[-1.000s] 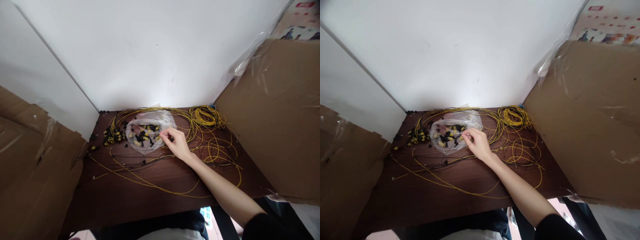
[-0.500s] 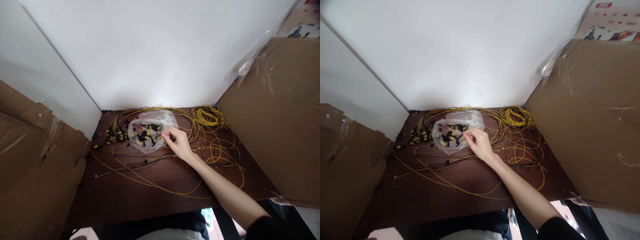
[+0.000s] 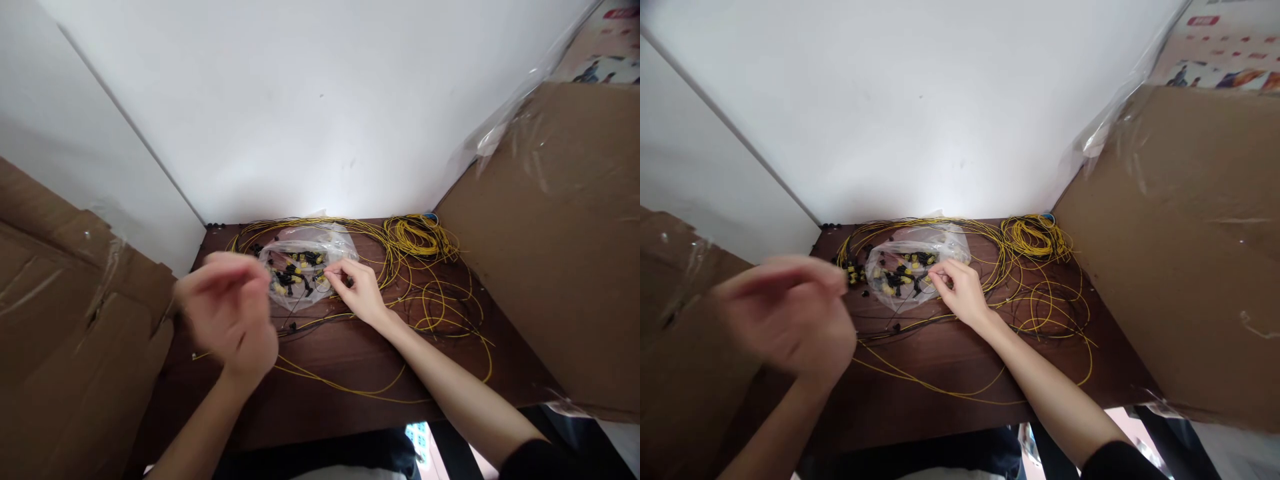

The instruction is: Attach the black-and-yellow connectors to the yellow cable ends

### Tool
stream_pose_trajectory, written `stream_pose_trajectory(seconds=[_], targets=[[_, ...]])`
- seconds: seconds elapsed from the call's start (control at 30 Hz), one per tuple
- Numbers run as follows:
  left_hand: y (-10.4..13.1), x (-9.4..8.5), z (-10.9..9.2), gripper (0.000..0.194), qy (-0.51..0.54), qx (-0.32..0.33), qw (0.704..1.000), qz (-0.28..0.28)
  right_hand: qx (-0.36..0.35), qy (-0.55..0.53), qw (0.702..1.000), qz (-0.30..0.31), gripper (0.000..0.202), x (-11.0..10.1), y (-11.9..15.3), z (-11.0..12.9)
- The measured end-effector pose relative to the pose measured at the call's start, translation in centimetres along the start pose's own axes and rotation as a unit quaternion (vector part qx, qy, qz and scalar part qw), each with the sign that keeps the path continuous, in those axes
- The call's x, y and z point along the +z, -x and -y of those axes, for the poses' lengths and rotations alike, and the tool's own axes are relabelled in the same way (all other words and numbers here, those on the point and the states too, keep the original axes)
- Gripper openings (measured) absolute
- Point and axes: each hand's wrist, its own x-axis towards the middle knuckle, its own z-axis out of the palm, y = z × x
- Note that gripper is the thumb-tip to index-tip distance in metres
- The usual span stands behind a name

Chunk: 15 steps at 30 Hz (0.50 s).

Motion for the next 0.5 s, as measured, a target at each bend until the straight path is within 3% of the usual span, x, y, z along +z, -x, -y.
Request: stream_pose_trajectory(seconds=[0.07, 0.17, 0.23, 0.33, 0.5], targets=[[0.0, 0.4, 2.2, 0.019, -0.017, -0.059, 0.995, 0.081, -0.002, 0.000, 1.000, 0.001, 0.014, 0.0, 0.0, 0.0], [0.3, 0.5, 5.8, 0.022, 0.011, -0.195, 0.977, 0.088, -0.001, -0.001, 1.000, 0.003, 0.013, 0.1, 0.0, -0.1], [0.6, 0.3, 7.4, 0.026, 0.027, -0.249, 0.962, 0.106, 0.001, -0.001, 1.000, 0.006, 0.013, 0.2, 0.0, -0.1], [1.0, -0.3, 8.4, 0.029, 0.030, -0.280, 0.951, 0.129, 0.003, -0.002, 1.000, 0.011, 0.013, 0.3, 0.0, -0.1], [1.3, -0.7, 8.0, 0.027, 0.028, -0.301, 0.935, 0.184, 0.007, -0.003, 1.000, 0.017, 0.014, 0.3, 0.2, 0.1]])
